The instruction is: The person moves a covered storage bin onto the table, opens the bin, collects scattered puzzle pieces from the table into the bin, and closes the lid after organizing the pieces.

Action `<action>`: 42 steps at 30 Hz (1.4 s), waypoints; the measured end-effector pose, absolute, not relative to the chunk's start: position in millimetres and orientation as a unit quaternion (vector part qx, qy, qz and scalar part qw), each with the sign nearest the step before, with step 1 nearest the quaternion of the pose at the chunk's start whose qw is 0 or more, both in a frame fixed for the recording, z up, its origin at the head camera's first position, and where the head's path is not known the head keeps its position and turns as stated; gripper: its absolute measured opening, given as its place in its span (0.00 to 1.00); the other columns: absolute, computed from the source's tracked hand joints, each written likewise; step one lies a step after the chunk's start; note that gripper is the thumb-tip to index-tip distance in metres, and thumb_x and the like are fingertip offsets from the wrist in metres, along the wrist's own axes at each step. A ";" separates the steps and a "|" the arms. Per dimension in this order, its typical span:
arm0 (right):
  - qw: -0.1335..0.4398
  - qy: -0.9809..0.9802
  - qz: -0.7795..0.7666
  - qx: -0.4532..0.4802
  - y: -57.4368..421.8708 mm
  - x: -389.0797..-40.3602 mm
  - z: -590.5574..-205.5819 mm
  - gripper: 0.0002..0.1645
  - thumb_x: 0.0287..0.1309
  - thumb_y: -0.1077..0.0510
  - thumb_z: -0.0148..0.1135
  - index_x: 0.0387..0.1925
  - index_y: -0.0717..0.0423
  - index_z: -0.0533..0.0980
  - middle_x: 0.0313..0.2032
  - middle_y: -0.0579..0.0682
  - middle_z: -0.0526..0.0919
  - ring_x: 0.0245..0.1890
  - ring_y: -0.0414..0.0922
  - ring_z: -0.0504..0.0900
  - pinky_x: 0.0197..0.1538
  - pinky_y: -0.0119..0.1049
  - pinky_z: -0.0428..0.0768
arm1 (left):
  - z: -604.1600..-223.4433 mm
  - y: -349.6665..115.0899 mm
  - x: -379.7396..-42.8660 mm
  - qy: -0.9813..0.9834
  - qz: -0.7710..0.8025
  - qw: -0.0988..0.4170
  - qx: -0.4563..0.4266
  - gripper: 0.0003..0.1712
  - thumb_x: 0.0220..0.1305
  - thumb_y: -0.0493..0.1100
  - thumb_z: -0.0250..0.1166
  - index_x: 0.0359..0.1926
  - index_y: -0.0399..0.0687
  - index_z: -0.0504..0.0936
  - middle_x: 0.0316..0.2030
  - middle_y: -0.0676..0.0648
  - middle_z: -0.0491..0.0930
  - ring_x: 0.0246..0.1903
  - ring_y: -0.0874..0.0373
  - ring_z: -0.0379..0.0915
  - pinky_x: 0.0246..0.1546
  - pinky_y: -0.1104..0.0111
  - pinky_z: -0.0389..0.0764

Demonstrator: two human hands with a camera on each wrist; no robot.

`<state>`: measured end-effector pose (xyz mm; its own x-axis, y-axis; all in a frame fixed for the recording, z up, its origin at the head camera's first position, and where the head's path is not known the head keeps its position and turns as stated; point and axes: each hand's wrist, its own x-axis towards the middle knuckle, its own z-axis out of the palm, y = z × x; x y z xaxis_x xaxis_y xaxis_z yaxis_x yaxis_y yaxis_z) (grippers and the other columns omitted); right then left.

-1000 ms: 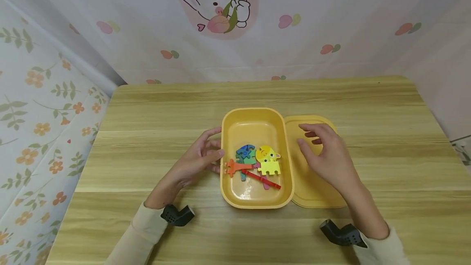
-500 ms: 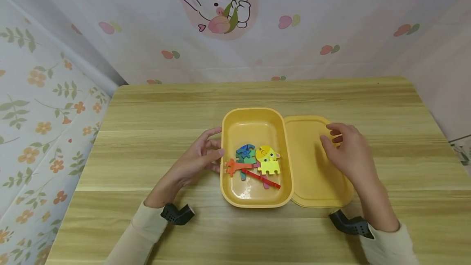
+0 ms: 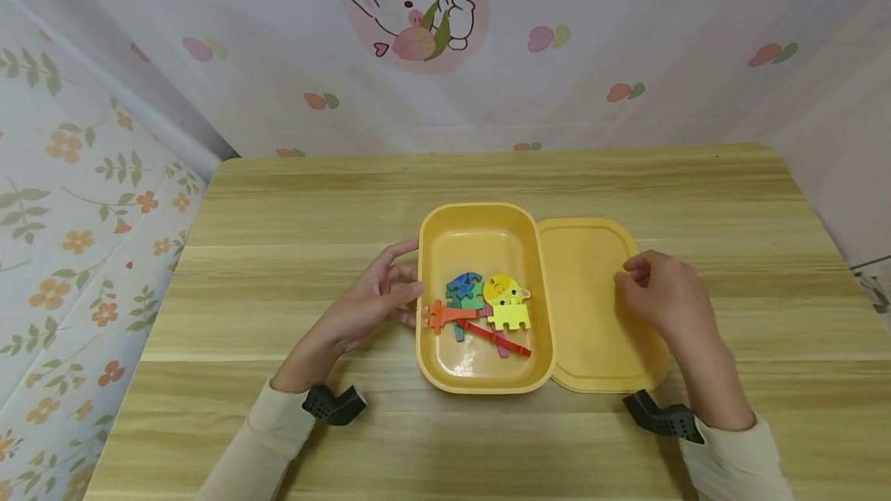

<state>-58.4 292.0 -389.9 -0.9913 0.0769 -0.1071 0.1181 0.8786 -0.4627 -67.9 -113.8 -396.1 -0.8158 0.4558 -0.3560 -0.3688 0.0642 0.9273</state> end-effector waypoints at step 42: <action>0.079 0.975 -0.191 0.087 316.0 -59.9 -390.1 0.29 0.69 0.43 0.58 0.57 0.63 0.79 0.49 0.66 0.86 0.47 0.65 0.82 0.31 0.45 0.77 | -396.2 -112.8 -68.7 0.666 0.681 0.302 0.036 0.39 0.72 0.34 0.57 0.77 0.59 0.51 0.59 0.33 0.71 0.41 0.54 0.80 0.35 0.65 0.88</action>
